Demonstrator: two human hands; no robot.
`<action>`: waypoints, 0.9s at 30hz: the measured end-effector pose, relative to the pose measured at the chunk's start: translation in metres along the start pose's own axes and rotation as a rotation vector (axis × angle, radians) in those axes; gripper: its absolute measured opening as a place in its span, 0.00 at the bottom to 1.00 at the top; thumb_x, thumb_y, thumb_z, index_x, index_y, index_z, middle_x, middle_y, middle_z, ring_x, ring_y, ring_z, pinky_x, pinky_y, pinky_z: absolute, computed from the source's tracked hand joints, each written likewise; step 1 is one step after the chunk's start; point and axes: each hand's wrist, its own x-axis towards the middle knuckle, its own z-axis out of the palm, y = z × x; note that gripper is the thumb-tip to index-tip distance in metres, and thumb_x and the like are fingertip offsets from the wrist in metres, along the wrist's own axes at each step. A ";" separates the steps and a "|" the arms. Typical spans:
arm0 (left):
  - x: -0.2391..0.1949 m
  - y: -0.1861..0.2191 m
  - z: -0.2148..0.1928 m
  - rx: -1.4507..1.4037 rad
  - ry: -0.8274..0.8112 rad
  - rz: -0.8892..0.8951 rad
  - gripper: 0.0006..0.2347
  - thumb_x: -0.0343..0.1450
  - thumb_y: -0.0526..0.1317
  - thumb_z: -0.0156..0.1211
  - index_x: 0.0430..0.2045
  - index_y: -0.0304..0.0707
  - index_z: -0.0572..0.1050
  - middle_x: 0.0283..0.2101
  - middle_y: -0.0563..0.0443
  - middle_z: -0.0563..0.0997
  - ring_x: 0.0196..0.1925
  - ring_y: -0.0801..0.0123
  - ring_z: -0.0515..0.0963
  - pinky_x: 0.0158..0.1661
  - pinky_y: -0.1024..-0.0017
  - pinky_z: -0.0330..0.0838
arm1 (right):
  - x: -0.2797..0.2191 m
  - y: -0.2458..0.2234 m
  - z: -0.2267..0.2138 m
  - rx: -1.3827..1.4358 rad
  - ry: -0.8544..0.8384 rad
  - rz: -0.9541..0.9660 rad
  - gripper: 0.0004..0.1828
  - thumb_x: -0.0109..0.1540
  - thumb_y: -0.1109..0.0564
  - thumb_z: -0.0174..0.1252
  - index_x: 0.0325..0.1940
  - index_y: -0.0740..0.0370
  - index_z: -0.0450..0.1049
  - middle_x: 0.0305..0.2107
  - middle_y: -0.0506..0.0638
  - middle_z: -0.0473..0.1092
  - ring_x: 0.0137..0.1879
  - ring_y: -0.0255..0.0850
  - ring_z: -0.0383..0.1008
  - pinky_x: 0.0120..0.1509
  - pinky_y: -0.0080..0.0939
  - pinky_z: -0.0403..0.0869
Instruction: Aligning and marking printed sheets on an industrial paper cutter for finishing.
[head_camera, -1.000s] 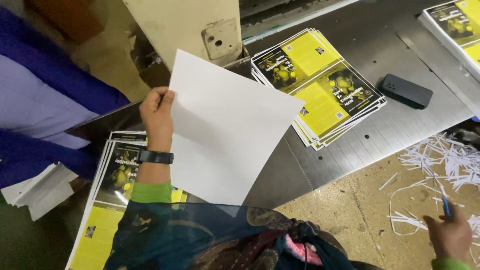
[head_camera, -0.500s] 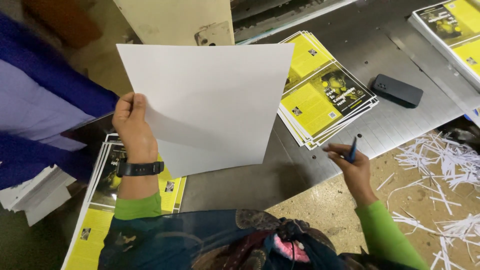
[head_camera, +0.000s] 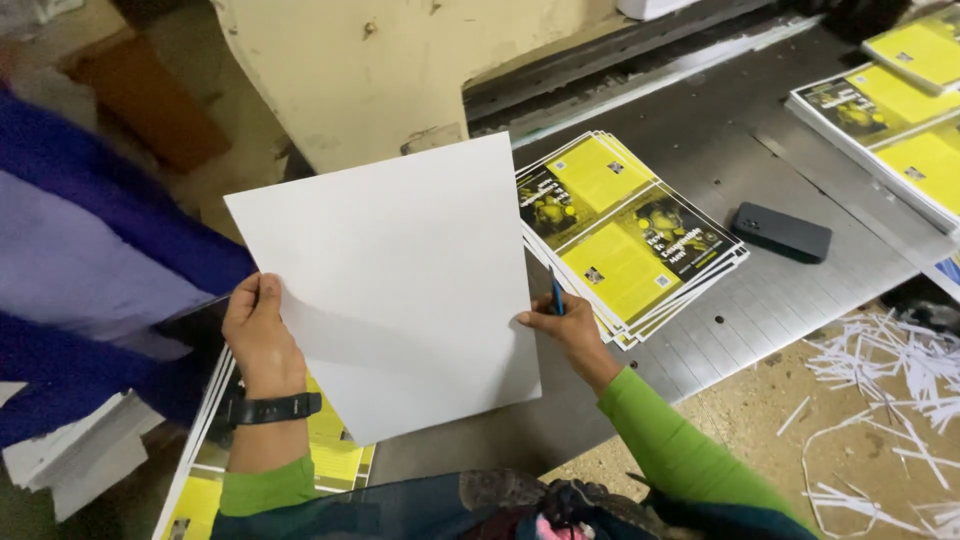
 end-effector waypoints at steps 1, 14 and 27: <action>0.000 -0.004 -0.006 0.004 0.026 -0.018 0.02 0.73 0.40 0.60 0.36 0.48 0.76 0.31 0.58 0.76 0.32 0.78 0.76 0.34 0.83 0.73 | -0.005 0.004 0.002 0.001 0.023 0.041 0.18 0.41 0.60 0.78 0.30 0.65 0.78 0.20 0.49 0.71 0.26 0.32 0.68 0.30 0.25 0.65; -0.022 -0.049 -0.050 -0.066 0.136 -0.114 0.04 0.73 0.39 0.61 0.37 0.43 0.75 0.32 0.57 0.74 0.36 0.77 0.76 0.38 0.81 0.72 | -0.028 0.021 0.010 0.090 -0.034 0.140 0.15 0.44 0.66 0.75 0.30 0.70 0.78 0.15 0.53 0.69 0.20 0.34 0.64 0.22 0.28 0.57; -0.094 -0.137 0.072 1.095 -0.837 0.490 0.37 0.56 0.36 0.73 0.61 0.29 0.60 0.66 0.34 0.58 0.70 0.46 0.53 0.69 0.56 0.45 | 0.012 0.143 -0.003 -0.728 -0.131 0.078 0.17 0.46 0.51 0.75 0.36 0.56 0.80 0.25 0.48 0.76 0.34 0.39 0.77 0.37 0.36 0.73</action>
